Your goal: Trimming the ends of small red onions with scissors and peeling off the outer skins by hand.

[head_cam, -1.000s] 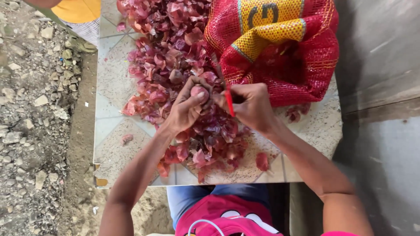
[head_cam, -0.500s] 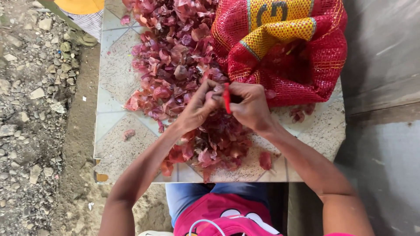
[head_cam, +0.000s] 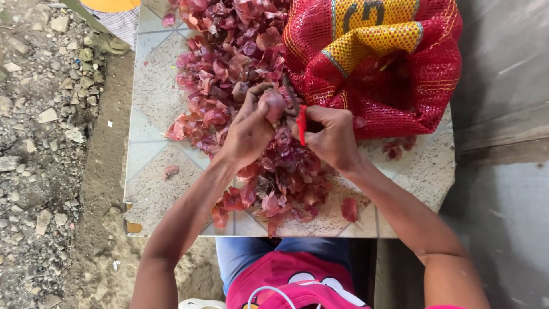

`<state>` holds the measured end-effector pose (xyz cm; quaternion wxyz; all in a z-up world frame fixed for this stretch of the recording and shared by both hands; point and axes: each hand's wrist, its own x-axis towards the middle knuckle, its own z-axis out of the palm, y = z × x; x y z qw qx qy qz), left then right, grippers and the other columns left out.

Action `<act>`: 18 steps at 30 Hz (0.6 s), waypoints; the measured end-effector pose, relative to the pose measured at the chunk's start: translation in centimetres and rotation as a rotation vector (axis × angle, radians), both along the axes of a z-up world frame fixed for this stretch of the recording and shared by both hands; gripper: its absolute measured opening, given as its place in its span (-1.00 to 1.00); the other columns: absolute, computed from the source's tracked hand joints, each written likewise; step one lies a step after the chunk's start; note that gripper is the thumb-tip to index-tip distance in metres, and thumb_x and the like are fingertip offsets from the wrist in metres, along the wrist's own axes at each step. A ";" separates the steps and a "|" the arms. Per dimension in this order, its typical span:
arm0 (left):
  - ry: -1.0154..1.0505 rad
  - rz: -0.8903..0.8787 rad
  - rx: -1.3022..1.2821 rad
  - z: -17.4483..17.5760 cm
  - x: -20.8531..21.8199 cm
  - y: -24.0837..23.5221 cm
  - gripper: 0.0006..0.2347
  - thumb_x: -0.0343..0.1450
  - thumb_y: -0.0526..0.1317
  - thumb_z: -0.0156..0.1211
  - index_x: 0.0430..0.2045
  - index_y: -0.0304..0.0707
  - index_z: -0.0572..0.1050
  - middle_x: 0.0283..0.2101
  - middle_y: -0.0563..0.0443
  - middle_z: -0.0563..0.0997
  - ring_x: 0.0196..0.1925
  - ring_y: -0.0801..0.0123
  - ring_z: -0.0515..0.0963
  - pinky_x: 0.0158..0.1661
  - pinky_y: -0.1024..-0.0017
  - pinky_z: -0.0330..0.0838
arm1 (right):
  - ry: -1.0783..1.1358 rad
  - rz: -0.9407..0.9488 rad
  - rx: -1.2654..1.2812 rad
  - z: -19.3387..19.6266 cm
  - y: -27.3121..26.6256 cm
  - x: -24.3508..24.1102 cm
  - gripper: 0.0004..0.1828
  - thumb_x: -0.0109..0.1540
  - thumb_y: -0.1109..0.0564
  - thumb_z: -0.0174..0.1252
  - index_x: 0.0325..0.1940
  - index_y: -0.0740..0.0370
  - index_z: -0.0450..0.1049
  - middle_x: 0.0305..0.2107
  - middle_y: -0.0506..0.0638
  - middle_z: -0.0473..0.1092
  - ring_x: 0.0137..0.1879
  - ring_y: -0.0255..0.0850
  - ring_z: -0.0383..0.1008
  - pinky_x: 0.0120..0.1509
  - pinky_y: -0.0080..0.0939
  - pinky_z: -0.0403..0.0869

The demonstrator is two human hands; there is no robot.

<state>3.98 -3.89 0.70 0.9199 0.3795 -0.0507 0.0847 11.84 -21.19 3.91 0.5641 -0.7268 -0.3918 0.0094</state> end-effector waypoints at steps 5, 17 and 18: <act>-0.110 0.062 0.011 -0.6 0.2 0.2 -0.66 0.57 -0.33 0.01 0.26 -0.24 0.20 -0.05 -0.08 0.44 0.05 0.34 0.50 0.10 0.43 0.41 | 0.040 -0.044 0.018 1.5 0.2 0.1 -0.88 0.15 0.24 0.47 -0.23 0.22 0.70 -0.59 0.09 0.54 -0.40 -0.26 0.58 -0.31 -0.31 0.50; -0.017 0.193 -0.002 -1.3 0.0 -1.0 -0.62 0.41 -0.55 0.25 -0.03 -0.22 0.23 -0.07 -0.04 0.45 -0.16 0.30 0.66 -0.14 0.48 0.64 | -0.108 -0.131 -0.068 -1.0 0.3 0.8 -0.79 -0.02 0.33 0.41 -0.56 0.06 0.55 -0.69 -0.05 0.45 -0.43 -0.12 0.58 -0.28 -0.22 0.52; -0.017 0.206 0.011 -2.1 0.2 -0.9 -0.60 0.38 -0.56 0.29 -0.06 -0.18 0.23 -0.06 -0.03 0.43 -0.19 0.34 0.65 -0.19 0.53 0.65 | -0.104 -0.141 -0.059 -1.3 0.3 0.8 -0.79 0.00 0.33 0.41 -0.56 0.06 0.55 -0.69 -0.05 0.44 -0.45 -0.13 0.57 -0.28 -0.24 0.51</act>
